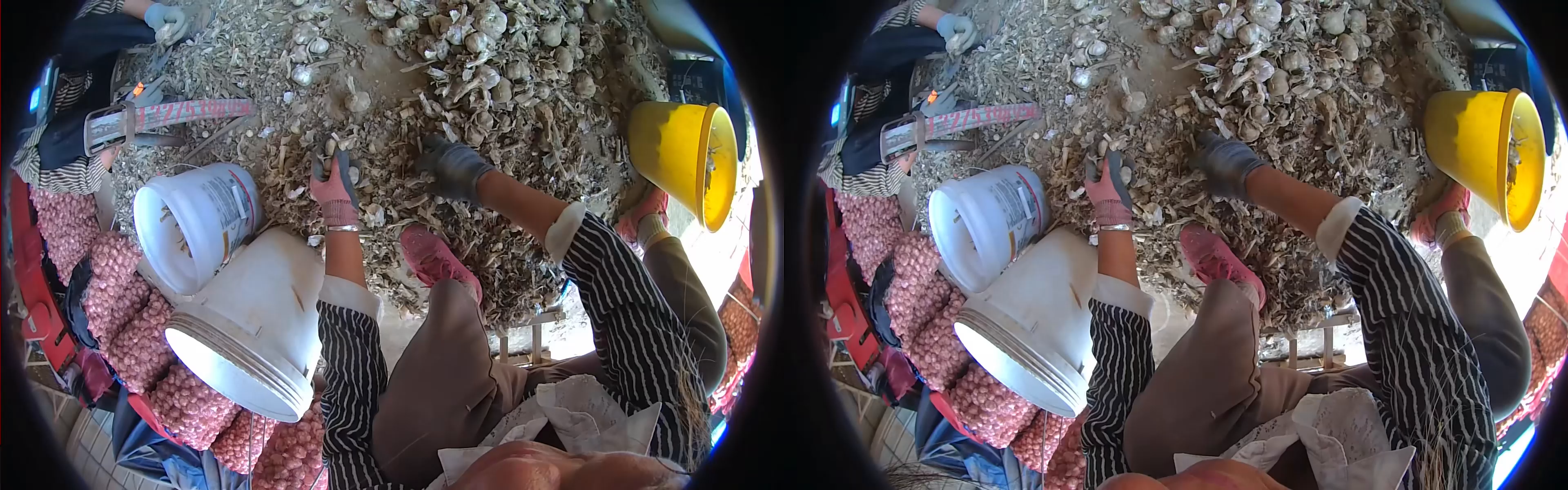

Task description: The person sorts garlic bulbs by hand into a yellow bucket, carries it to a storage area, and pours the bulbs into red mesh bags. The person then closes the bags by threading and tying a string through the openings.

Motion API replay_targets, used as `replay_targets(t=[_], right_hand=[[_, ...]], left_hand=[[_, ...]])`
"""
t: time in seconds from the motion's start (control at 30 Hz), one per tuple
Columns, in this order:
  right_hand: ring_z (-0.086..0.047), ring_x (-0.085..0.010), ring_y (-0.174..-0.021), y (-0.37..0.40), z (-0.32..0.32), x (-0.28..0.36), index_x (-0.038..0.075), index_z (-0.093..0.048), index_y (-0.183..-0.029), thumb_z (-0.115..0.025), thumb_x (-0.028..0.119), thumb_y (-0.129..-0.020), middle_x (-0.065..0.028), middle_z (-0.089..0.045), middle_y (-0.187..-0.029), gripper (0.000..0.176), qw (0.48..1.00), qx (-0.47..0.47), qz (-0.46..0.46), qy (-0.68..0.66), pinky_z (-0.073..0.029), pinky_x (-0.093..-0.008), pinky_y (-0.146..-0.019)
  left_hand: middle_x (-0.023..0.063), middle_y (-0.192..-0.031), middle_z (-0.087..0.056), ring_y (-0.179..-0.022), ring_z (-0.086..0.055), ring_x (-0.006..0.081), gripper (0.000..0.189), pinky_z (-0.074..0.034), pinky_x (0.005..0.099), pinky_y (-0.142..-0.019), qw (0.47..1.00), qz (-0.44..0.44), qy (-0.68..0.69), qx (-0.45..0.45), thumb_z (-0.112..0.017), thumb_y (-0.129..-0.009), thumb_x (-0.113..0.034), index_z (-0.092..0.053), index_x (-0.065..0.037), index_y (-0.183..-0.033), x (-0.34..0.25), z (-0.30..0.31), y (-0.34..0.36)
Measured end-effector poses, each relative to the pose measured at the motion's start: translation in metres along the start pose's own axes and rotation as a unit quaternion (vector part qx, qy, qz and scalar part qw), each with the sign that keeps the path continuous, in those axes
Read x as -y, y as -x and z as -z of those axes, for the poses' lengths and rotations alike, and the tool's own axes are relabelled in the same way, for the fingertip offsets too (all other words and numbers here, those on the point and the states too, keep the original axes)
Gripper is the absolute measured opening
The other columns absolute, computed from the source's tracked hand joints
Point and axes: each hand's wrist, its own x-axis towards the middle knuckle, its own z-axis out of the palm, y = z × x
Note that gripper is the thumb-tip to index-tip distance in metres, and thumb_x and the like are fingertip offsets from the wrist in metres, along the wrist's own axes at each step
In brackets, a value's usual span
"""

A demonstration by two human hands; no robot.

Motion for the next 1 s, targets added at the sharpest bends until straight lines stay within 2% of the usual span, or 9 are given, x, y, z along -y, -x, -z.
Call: replay_targets(t=[0.13,0.3,0.37,0.47,0.57,0.63,0.73,0.9,1.0], right_hand=[[-0.059,-0.0318,-0.103,-0.006,0.018,0.009,0.016,-0.067,-0.103,-0.066,0.021,-0.078,-0.0165,-0.058,-0.114,0.026,0.947,-0.184,-0.036,-0.262,-0.047,-0.0403,-0.093],[-0.062,-0.0301,-0.102,-0.141,0.037,-0.007,0.016,-0.066,-0.109,-0.069,0.031,-0.075,-0.0166,-0.067,-0.102,0.037,0.862,-0.186,-0.111,-0.458,-0.047,-0.0380,-0.095],[-0.062,-0.0299,-0.104,-0.189,0.015,-0.016,0.018,-0.065,-0.113,-0.068,0.038,-0.075,-0.0166,-0.066,-0.110,0.043,0.948,-0.155,-0.078,-0.268,-0.048,-0.0360,-0.094],[-0.063,-0.0319,-0.101,-0.118,0.038,0.021,0.017,-0.063,-0.115,-0.064,0.040,-0.077,-0.0165,-0.065,-0.112,0.044,0.935,-0.163,-0.148,-0.279,-0.050,-0.0364,-0.090],[-0.062,-0.0314,-0.101,-0.087,0.013,0.014,0.014,-0.062,-0.115,-0.066,0.039,-0.077,-0.0178,-0.065,-0.107,0.046,0.904,-0.158,-0.091,-0.386,-0.050,-0.0371,-0.088],[-0.064,-0.0223,-0.086,-0.017,0.023,0.031,0.010,-0.063,-0.110,-0.069,0.026,-0.079,-0.0121,-0.068,-0.093,0.035,0.863,-0.238,-0.074,-0.440,-0.051,-0.0342,-0.077],[-0.062,-0.0337,-0.097,0.054,0.001,0.021,0.011,-0.061,-0.114,-0.068,0.033,-0.077,-0.0203,-0.063,-0.105,0.044,0.827,-0.310,-0.104,-0.457,-0.050,-0.0373,-0.085],[-0.059,-0.0113,-0.096,0.210,0.028,-0.009,0.003,-0.051,-0.126,-0.066,0.000,-0.081,-0.0032,-0.062,-0.106,0.048,0.575,-0.453,-0.015,-0.681,-0.050,-0.0274,-0.084],[-0.058,-0.0085,-0.096,0.314,0.084,-0.031,0.003,-0.045,-0.131,-0.066,-0.002,-0.082,-0.0005,-0.062,-0.108,0.054,0.561,-0.549,-0.019,-0.620,-0.050,-0.0254,-0.084]], left_hand=[[0.0133,-0.101,-0.066,-0.077,-0.066,0.0234,0.038,-0.055,0.0334,-0.057,0.992,0.050,-0.008,-0.118,-0.069,-0.084,-0.015,-0.056,-0.003,-0.119,0.040,0.024,-0.027],[0.0087,-0.112,-0.060,-0.096,-0.061,0.0217,0.042,-0.053,0.0313,-0.070,0.980,0.164,0.105,-0.038,-0.070,-0.081,-0.017,-0.055,-0.011,-0.120,-0.043,-0.046,-0.037],[0.0049,-0.120,-0.056,-0.104,-0.057,0.0193,0.039,-0.052,0.0303,-0.079,0.979,0.199,0.022,-0.039,-0.065,-0.085,-0.014,-0.054,-0.013,-0.122,-0.026,-0.049,-0.057],[0.0058,-0.111,-0.061,-0.095,-0.060,0.0182,0.036,-0.052,0.0315,-0.076,0.965,-0.038,-0.226,0.124,-0.064,-0.085,-0.011,-0.055,-0.010,-0.120,0.007,-0.032,-0.058],[0.0064,-0.105,-0.063,-0.089,-0.062,0.0175,0.033,-0.052,0.0318,-0.076,0.989,0.145,0.034,0.021,-0.065,-0.084,-0.008,-0.058,-0.003,-0.115,-0.007,-0.052,-0.006],[0.0079,-0.105,-0.064,-0.089,-0.062,0.0180,0.031,-0.052,0.0313,-0.076,0.999,0.034,0.030,0.001,-0.065,-0.084,-0.009,-0.059,0.003,-0.112,0.000,-0.072,0.040],[0.0083,-0.112,-0.063,-0.093,-0.062,0.0184,0.033,-0.051,0.0315,-0.081,0.997,0.008,0.053,0.047,-0.063,-0.085,-0.007,-0.059,0.004,-0.116,0.004,-0.101,0.102],[0.0087,-0.121,-0.061,-0.109,-0.058,0.0184,0.041,-0.045,0.0299,-0.096,0.928,-0.136,-0.151,0.311,-0.062,-0.081,0.005,-0.059,-0.001,-0.121,-0.061,-0.216,0.215],[0.0082,-0.118,-0.061,-0.107,-0.058,0.0176,0.040,-0.045,0.0301,-0.095,0.874,-0.151,-0.116,0.448,-0.063,-0.081,0.005,-0.060,-0.003,-0.120,-0.095,-0.310,0.265]])
